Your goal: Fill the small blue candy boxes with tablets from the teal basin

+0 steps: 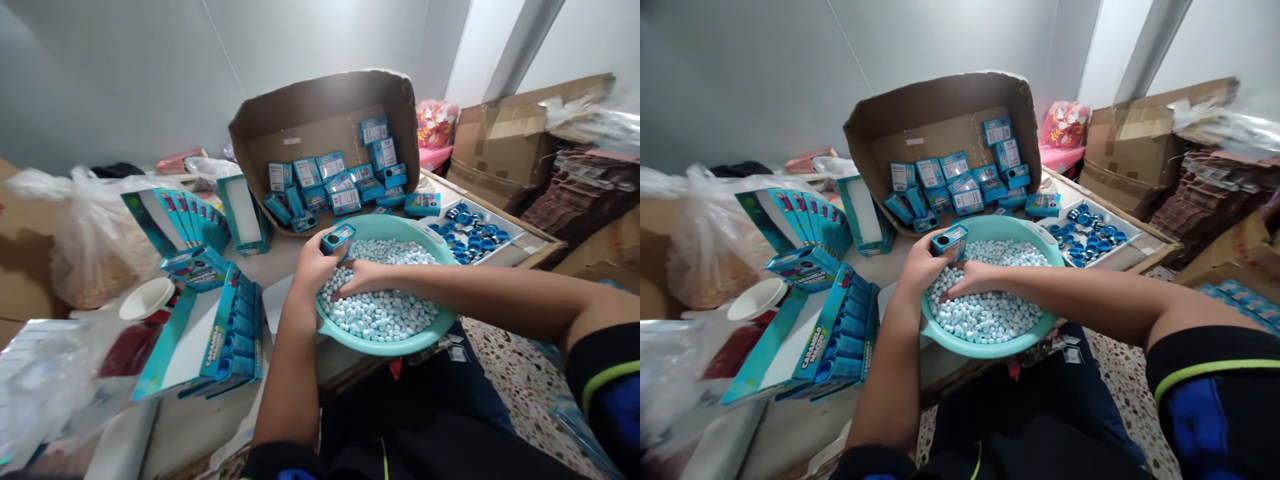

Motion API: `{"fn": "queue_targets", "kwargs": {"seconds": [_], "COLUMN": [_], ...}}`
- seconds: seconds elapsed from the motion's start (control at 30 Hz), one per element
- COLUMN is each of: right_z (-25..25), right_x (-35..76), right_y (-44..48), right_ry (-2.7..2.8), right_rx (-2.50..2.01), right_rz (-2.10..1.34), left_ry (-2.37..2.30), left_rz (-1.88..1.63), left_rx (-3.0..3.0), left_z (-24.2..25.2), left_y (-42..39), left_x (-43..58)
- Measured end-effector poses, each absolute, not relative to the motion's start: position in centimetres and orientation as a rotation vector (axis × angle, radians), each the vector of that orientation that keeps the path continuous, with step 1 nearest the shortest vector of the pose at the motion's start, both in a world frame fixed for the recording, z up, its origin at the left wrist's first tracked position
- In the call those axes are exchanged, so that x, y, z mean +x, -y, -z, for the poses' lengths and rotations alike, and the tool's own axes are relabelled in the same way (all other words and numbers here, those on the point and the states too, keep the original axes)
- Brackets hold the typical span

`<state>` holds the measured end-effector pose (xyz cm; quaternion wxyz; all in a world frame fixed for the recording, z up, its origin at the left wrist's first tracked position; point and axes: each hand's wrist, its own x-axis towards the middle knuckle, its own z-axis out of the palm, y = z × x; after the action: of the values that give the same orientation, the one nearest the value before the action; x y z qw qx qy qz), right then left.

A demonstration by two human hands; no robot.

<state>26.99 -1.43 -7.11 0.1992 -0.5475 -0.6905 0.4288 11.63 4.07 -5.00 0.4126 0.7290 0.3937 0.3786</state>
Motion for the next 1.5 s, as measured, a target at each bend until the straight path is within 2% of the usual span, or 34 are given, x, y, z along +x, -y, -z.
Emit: {"fn": "queue_targets", "kwargs": {"seconds": [0.23, 0.3, 0.6, 0.8, 1.5], "right_z": [6.0, 5.5, 2.3, 0.0, 1.8], "right_x": [27.3, 27.9, 28.4, 25.7, 26.1], "right_y": [1.8, 2.3, 1.1, -2.6, -2.4], "right_ry": [2.126, 2.071, 1.171, 0.871, 0.948], "right_rx": [-1.588, -1.575, -1.142, -0.869, -0.731], "right_rz": [-0.731, -0.689, -0.989, -1.133, -1.302], "left_ry": [-1.077, -1.089, -1.053, -1.008, -1.059], "left_rz": [-0.973, -0.984, -0.913, -0.836, -0.722], "left_rx": [1.81, 1.776, 1.827, 1.947, 1.989], "left_z": [4.5, 4.4, 4.5, 4.4, 3.5], "left_y": [-3.2, -3.2, -2.9, -2.5, -1.1], "left_x": [11.6, 11.6, 11.5, 11.2, 11.7]}}
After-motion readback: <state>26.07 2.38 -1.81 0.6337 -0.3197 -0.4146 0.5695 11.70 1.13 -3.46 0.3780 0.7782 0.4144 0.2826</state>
